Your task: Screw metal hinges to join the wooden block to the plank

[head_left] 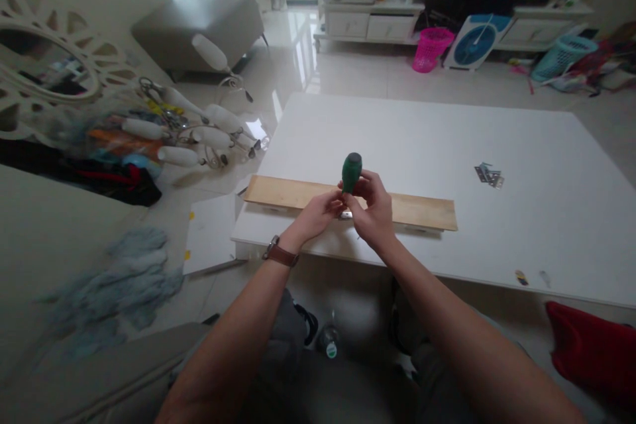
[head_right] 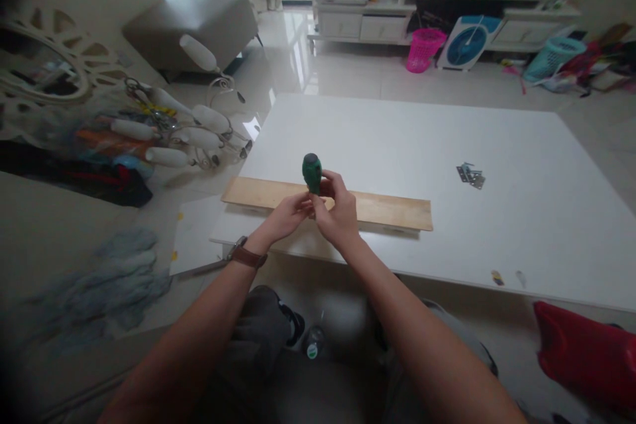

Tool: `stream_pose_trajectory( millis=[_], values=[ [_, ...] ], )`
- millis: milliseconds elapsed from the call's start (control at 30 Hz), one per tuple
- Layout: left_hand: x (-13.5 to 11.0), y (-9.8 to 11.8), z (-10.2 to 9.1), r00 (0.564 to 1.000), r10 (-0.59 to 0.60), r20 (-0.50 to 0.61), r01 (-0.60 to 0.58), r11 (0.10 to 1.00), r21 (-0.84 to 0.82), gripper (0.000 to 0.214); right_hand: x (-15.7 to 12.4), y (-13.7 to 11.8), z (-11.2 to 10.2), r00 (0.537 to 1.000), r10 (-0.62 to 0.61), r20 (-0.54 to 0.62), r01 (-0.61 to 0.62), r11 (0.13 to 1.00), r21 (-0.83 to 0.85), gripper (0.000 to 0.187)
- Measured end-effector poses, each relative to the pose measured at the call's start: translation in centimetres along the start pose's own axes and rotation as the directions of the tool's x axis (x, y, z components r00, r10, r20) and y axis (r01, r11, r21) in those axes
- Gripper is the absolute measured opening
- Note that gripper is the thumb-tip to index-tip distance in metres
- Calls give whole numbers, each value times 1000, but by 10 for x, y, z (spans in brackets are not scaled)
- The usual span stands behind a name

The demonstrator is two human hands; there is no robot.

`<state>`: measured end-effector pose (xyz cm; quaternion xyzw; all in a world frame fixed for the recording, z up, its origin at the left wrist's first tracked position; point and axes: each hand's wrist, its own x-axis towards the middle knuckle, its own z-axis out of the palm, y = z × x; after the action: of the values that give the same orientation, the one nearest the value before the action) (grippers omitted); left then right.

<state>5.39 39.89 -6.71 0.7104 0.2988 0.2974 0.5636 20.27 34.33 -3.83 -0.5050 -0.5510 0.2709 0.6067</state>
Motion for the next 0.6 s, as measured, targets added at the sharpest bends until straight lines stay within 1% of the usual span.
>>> stream_pose_trajectory(
  millis=[67,167,333,500,600],
  values=[
    [0,-1,0,1000,8,7,-8,1000,-17,31,-1,-1,-1,1000,-4,24,4,1000,3,41],
    [1,-3,0,1000,24,7,-24,999,-27,27,0,-3,-2,999,-21,31,20,1000,7,43],
    [0,-7,1,999,38,-35,-37,999,31,22,2,-2,-1,999,-39,23,38,999,18,46],
    [0,-6,3,997,66,-38,-64,996,54,23,3,0,1,1000,-22,-13,22,1000,3,46],
    [1,-4,4,998,50,-28,-49,998,39,24,3,0,1,999,-17,-34,16,1000,-27,43]
  ],
)
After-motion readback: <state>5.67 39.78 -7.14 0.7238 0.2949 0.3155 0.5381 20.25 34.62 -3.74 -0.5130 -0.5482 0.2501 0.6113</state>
